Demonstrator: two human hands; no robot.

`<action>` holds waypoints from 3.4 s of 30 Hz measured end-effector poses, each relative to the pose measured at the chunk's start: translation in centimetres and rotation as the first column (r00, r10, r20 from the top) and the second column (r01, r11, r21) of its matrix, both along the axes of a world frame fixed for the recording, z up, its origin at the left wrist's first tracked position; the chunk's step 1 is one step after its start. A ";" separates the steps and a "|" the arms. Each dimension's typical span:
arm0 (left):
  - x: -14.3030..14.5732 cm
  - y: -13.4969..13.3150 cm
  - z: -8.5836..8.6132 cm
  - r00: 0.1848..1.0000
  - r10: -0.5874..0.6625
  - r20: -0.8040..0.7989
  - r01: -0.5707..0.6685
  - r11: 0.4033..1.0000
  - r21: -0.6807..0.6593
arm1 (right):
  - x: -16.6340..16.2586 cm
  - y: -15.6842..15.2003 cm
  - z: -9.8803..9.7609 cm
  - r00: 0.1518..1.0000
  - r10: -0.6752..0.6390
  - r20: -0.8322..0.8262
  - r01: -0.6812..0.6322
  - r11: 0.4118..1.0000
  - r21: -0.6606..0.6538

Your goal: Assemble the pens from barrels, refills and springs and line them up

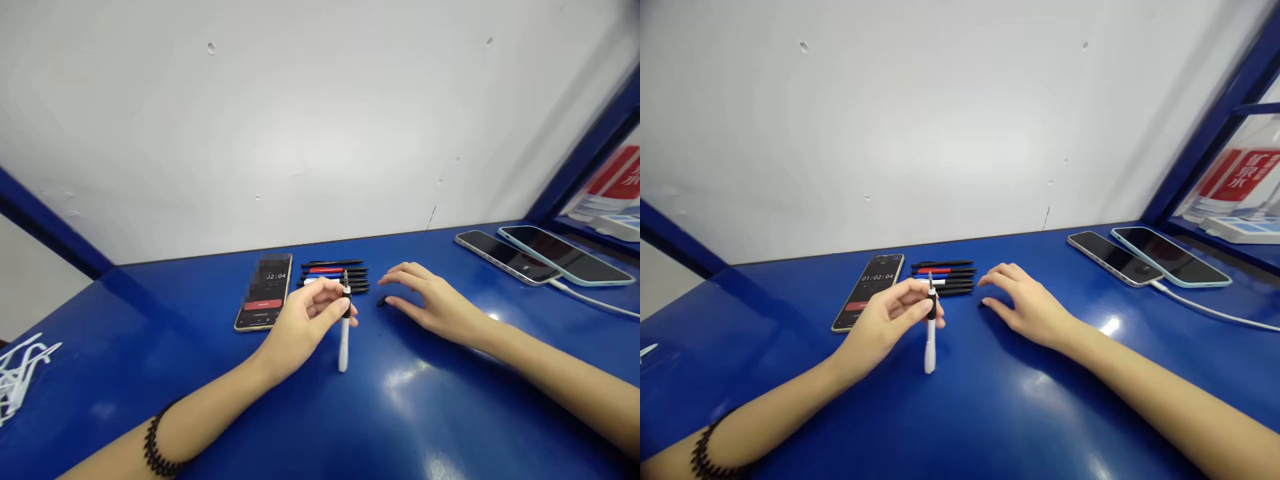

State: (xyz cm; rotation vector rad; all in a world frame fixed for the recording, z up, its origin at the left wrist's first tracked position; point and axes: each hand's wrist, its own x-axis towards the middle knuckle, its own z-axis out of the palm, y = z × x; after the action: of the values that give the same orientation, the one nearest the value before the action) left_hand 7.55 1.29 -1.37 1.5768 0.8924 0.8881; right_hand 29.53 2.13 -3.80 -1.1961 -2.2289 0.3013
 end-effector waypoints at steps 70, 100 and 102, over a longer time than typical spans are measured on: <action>-1.6 -1.5 -3.5 0.882 0.161 -0.443 0.283 0.570 0.771 | -4.7 -3.5 -1.1 0.977 0.041 -0.208 -0.112 0.933 -0.342; -2.8 -0.1 -0.9 0.877 -0.155 -0.454 0.341 0.867 0.364 | -2.1 -2.6 -0.3 0.979 0.083 -0.186 -0.118 0.975 -0.186; -3.0 0.2 -1.2 0.902 -0.161 -0.400 0.321 0.870 0.374 | -2.2 -2.7 -0.2 0.978 0.070 -0.196 -0.112 0.970 -0.215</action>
State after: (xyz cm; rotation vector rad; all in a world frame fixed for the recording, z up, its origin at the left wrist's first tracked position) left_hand 4.58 1.52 -2.54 2.2413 0.7441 0.6493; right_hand 27.36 -0.56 -3.96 -1.1285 -2.1298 0.6912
